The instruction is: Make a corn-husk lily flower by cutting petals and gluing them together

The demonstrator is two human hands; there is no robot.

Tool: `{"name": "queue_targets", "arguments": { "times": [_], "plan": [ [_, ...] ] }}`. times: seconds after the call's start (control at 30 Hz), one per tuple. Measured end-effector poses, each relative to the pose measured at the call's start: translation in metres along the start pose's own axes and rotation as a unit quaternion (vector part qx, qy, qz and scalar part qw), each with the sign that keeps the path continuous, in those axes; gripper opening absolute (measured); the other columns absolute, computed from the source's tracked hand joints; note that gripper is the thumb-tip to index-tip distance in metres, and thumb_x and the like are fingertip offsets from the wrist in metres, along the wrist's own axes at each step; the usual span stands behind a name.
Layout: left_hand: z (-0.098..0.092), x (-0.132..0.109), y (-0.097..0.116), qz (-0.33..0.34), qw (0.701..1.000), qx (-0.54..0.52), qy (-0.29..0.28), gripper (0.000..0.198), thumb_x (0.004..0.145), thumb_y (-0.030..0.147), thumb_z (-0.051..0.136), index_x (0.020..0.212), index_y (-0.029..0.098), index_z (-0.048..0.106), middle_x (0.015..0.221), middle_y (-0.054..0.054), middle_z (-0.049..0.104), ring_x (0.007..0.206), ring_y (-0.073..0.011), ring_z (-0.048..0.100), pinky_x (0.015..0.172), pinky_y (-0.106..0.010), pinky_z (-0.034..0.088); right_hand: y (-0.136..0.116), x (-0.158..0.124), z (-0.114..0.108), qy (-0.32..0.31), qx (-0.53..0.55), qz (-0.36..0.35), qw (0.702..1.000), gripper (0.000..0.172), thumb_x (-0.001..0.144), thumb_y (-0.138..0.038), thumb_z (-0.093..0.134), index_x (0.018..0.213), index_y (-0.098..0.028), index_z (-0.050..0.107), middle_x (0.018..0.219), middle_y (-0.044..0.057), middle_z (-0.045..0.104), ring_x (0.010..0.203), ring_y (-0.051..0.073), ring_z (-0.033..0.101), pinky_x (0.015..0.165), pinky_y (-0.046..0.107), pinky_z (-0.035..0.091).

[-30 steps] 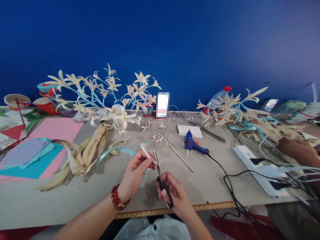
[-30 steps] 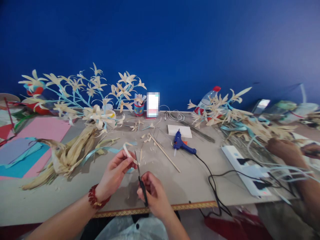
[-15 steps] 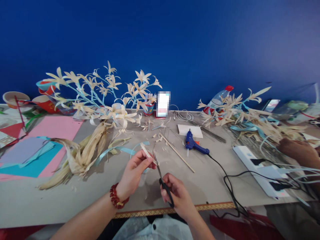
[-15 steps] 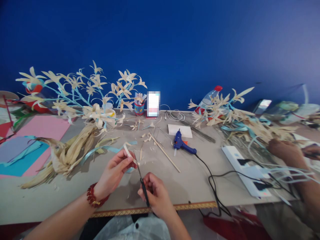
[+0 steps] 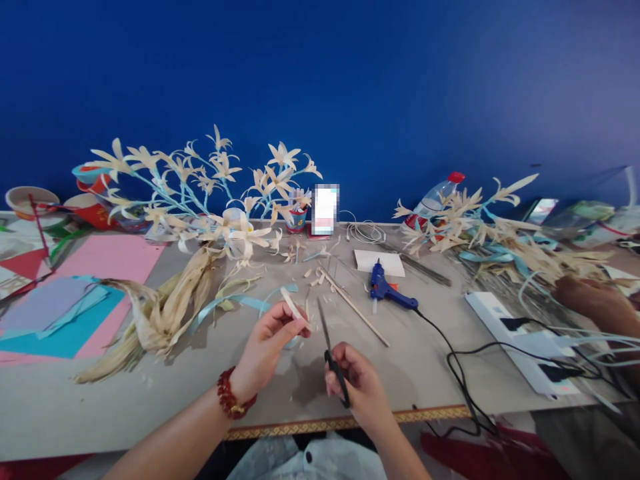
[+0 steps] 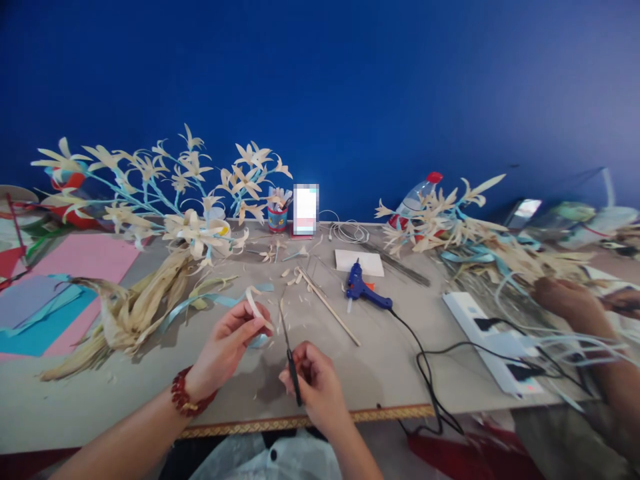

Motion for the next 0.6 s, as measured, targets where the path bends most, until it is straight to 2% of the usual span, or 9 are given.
{"name": "queue_targets", "arguments": {
  "times": [0.1, 0.17, 0.3, 0.37, 0.5, 0.6],
  "plan": [
    [-0.001, -0.001, -0.002, 0.004, 1.000, 0.003, 0.001, 0.007, 0.081, 0.022, 0.068, 0.082, 0.017, 0.063, 0.083, 0.001, 0.057, 0.074, -0.0095, 0.054, 0.072, -0.021, 0.042, -0.010, 0.007, 0.010, 0.038, 0.029, -0.066, 0.997, 0.035, 0.070, -0.037, 0.078, 0.086, -0.021, 0.051, 0.081, 0.001, 0.064, 0.062, 0.011, 0.052, 0.054, 0.022, 0.041],
    [-0.001, -0.001, -0.003, 0.009, 1.000, 0.004, -0.008, 0.007, 0.081, 0.022, 0.068, 0.080, 0.017, 0.063, 0.081, 0.001, 0.056, 0.074, -0.0095, 0.053, 0.072, -0.020, 0.041, -0.019, 0.014, 0.018, 0.066, 0.040, -0.084, 0.994, 0.036, 0.069, -0.031, 0.079, 0.091, -0.022, 0.052, 0.089, 0.002, 0.065, 0.063, 0.011, 0.054, 0.056, 0.022, 0.042],
    [0.000, -0.003, -0.001, 0.006, 0.999, 0.007, -0.031, 0.008, 0.081, 0.023, 0.067, 0.079, 0.018, 0.063, 0.076, 0.001, 0.056, 0.072, -0.0106, 0.051, 0.071, -0.022, 0.041, -0.031, 0.024, 0.028, 0.099, 0.071, -0.087, 0.989, 0.038, 0.063, -0.026, 0.083, 0.085, -0.022, 0.051, 0.080, -0.002, 0.063, 0.065, 0.011, 0.056, 0.058, 0.021, 0.044],
    [0.000, -0.002, 0.001, 0.001, 1.000, 0.008, -0.025, 0.007, 0.080, 0.023, 0.068, 0.079, 0.018, 0.063, 0.077, 0.001, 0.055, 0.072, -0.0107, 0.051, 0.070, -0.022, 0.041, -0.031, 0.026, 0.028, 0.078, 0.079, -0.077, 0.991, 0.040, 0.062, -0.027, 0.084, 0.083, -0.022, 0.051, 0.076, -0.003, 0.061, 0.063, 0.011, 0.055, 0.056, 0.020, 0.043],
    [0.000, 0.001, 0.007, -0.017, 0.999, -0.031, -0.016, 0.008, 0.079, 0.022, 0.067, 0.076, 0.016, 0.063, 0.082, -0.001, 0.056, 0.072, -0.0112, 0.050, 0.069, -0.022, 0.041, -0.024, 0.019, 0.017, -0.020, 0.078, -0.018, 0.997, 0.038, 0.068, -0.040, 0.080, 0.082, -0.020, 0.051, 0.071, -0.002, 0.059, 0.053, 0.008, 0.049, 0.044, 0.018, 0.036],
    [0.001, 0.002, 0.008, -0.041, 0.996, -0.069, -0.027, 0.007, 0.078, 0.021, 0.068, 0.075, 0.016, 0.064, 0.082, -0.002, 0.056, 0.072, -0.0116, 0.050, 0.070, -0.023, 0.042, -0.019, 0.013, 0.006, -0.028, 0.067, 0.001, 0.997, 0.041, 0.069, -0.045, 0.079, 0.080, -0.020, 0.049, 0.069, -0.002, 0.057, 0.050, 0.008, 0.046, 0.040, 0.018, 0.033]
  ]
}}
Point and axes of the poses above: each hand's wrist, its own x-axis towards the middle knuckle, its own z-axis out of the palm, y = z × x, the point moved 1 cm from there along x, towards the middle knuckle
